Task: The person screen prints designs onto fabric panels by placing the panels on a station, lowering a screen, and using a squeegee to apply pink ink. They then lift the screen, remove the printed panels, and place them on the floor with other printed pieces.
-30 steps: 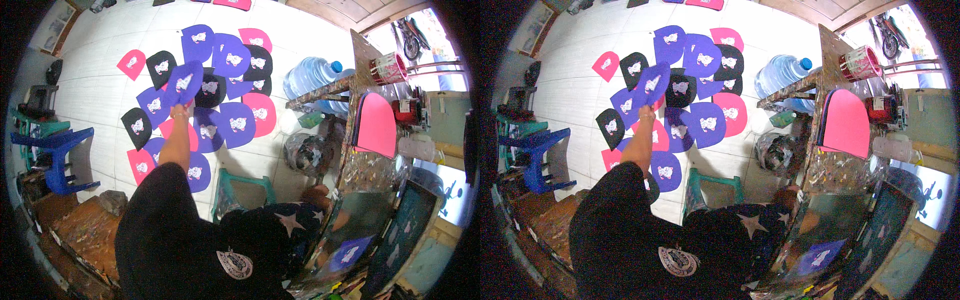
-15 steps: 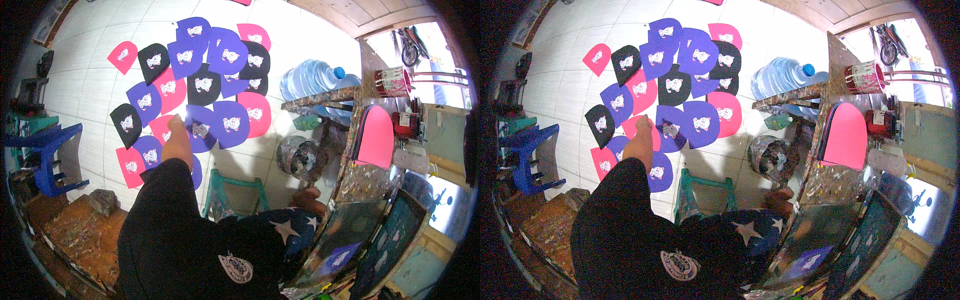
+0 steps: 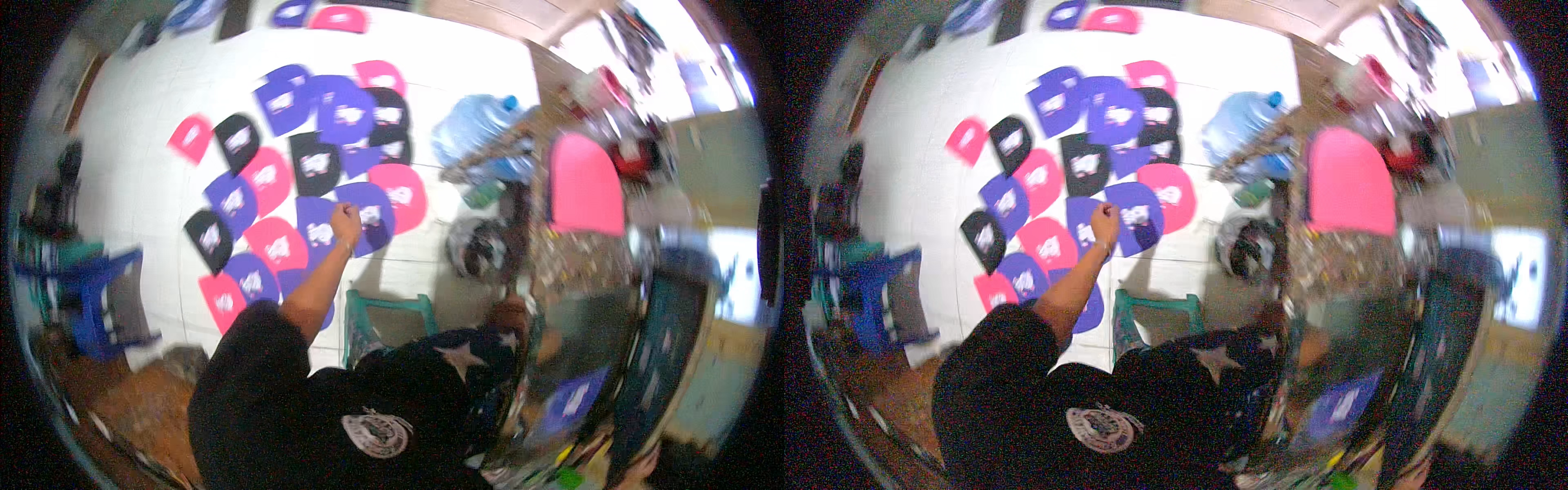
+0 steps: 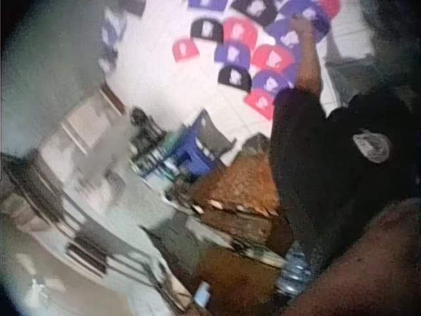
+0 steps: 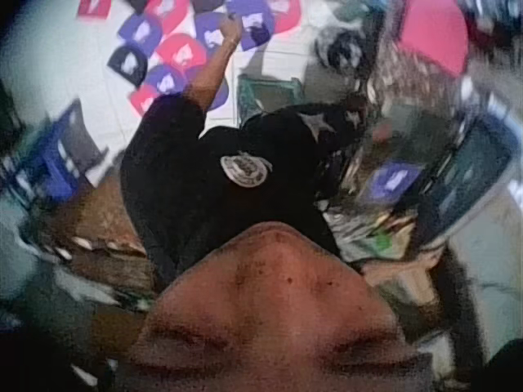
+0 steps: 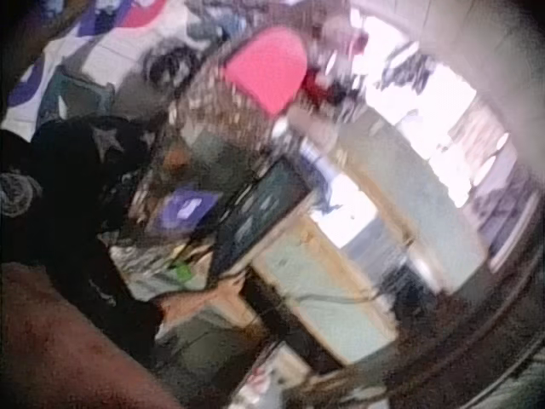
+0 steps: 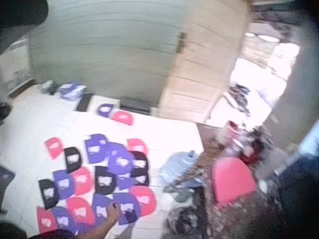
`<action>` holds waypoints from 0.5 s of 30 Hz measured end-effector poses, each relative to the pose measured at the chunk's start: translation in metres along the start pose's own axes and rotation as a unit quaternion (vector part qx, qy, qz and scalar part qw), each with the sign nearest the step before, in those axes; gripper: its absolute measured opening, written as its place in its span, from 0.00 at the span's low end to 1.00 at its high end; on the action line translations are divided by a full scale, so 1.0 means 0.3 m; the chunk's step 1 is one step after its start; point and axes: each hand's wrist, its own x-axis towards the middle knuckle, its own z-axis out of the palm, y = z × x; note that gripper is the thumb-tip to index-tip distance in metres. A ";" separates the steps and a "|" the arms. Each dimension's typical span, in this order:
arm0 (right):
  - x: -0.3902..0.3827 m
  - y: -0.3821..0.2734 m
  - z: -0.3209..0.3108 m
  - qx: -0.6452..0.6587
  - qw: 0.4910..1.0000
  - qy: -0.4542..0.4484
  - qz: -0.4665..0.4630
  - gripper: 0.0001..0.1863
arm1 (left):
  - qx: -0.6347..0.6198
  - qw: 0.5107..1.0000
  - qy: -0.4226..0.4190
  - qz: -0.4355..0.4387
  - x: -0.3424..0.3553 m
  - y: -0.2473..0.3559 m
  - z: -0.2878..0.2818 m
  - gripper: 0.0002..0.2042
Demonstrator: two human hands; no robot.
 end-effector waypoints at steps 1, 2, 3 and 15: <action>-0.071 0.041 -0.052 -0.028 0.999 -0.035 0.011 0.20 | -0.064 0.994 -0.066 0.053 -0.146 0.275 -0.067 0.09; 0.040 0.006 -0.006 -0.034 0.998 -0.055 -0.021 0.21 | -0.123 0.984 -0.086 0.097 -0.259 0.454 -0.156 0.09; 0.100 -0.022 0.007 -0.063 0.994 -0.075 -0.053 0.23 | -0.192 0.962 -0.129 0.143 -0.365 0.630 -0.219 0.08; 0.348 -0.300 -0.008 0.046 0.998 -0.040 0.035 0.27 | -0.157 0.411 -0.577 0.688 -1.359 1.493 0.013 0.13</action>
